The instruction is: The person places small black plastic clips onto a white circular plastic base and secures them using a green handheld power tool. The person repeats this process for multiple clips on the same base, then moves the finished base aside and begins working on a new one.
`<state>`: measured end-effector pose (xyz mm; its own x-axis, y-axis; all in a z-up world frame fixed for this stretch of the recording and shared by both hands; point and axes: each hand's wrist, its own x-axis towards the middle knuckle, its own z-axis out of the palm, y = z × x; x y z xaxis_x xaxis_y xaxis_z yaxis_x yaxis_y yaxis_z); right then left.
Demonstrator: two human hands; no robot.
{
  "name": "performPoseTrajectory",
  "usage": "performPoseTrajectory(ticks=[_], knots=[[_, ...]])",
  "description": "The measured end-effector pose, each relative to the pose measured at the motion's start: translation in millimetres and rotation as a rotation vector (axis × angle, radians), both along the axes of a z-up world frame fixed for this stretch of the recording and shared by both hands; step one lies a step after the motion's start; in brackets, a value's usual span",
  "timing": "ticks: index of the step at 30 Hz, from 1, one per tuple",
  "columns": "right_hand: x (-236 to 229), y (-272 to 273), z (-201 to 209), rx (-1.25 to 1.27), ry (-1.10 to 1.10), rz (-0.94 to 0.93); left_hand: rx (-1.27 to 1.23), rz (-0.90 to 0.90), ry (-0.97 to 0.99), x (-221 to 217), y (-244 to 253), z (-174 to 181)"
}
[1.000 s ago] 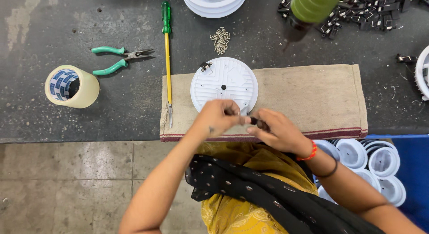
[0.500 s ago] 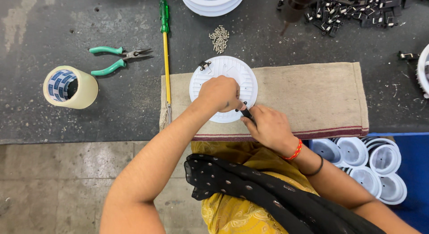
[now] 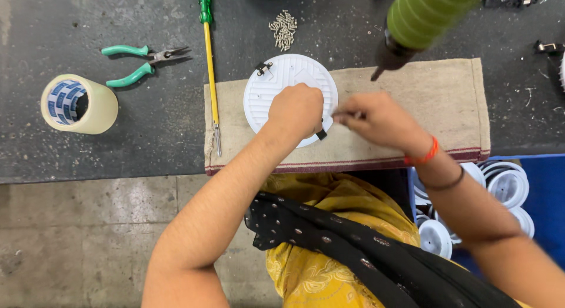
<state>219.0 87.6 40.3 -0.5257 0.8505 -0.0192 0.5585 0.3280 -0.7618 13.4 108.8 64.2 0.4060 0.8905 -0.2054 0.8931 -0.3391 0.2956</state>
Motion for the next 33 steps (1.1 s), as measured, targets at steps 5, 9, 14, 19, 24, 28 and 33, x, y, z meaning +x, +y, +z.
performPoseTrajectory(ticks=[5, 9, 14, 19, 24, 28, 33], knots=[[-17.4, 31.3, -1.1, -0.096, -0.089, 0.06, -0.058, 0.012, 0.028, 1.4, 4.4, 1.0], [-33.2, 53.2, 2.3, -0.13, -0.348, 0.103, -0.059, 0.015, 0.038, 4.3, 3.6, -4.1], [-54.7, 70.5, 20.7, -0.193, -0.647, 0.117, -0.016, 0.002, 0.025, 6.1, 3.5, -5.8], [-67.8, 74.0, 34.2, -0.382, -0.736, 0.063, -0.127, 0.035, 0.043, 3.2, 8.0, -1.3], [-56.0, 79.2, 24.7, -0.441, -0.582, 0.1, -0.106, 0.014, 0.023, 2.0, 7.2, 1.9], [-14.8, 62.2, 10.4, -0.442, -0.085, 0.098, -0.07, -0.023, 0.043, 0.5, 6.4, 1.8], [-0.2, 46.6, -12.6, -0.361, 0.05, 0.074, 0.032, -0.05, 0.042, 8.5, 8.9, -3.1]])
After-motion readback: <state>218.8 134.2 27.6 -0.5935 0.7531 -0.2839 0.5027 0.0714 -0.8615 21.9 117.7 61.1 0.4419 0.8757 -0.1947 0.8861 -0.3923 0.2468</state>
